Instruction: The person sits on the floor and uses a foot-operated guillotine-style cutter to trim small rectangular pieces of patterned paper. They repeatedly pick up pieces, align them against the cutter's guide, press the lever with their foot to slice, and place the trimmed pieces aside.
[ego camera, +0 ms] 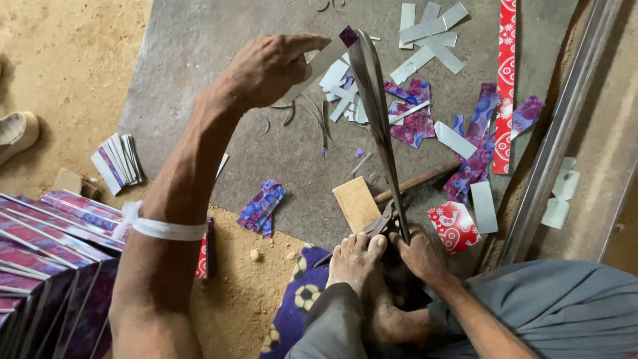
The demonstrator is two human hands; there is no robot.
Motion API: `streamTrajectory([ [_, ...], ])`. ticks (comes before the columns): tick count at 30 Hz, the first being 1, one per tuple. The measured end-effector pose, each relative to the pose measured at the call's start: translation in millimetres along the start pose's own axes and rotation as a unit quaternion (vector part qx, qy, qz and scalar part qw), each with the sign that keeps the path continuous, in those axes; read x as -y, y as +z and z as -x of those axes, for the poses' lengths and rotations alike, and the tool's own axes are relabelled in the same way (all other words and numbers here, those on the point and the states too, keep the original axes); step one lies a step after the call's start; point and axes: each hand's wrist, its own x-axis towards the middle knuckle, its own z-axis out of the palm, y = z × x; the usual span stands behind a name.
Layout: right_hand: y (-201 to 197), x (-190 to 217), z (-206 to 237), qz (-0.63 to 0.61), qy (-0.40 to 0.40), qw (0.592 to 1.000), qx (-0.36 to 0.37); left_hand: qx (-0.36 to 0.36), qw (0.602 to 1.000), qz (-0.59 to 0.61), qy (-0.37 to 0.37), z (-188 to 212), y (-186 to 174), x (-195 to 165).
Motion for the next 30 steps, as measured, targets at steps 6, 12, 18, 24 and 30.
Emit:
streamTrajectory([
  [6, 15, -21, 5, -0.158, -0.107, 0.981, -0.043, 0.094, 0.993, -0.026, -0.060, -5, -1, -14],
  [12, 28, -38, 8, -0.148, -0.146, 0.975, -0.075, 0.175, 0.983, -0.025, -0.055, -9, 22, -32],
  [18, 31, -46, 8, -0.177, -0.149, 0.971, -0.055, 0.161, 0.987, -0.028, 0.009, -7, 31, -40],
  [24, 33, -46, -12, -0.151, -0.026, 0.988, -0.005, 0.167, 0.986, -0.026, -0.003, -8, 27, -50],
  [30, 8, -46, -29, -0.110, -0.198, 0.973, -0.034, 0.157, 0.963, 0.110, -0.190, 49, 36, -38],
])
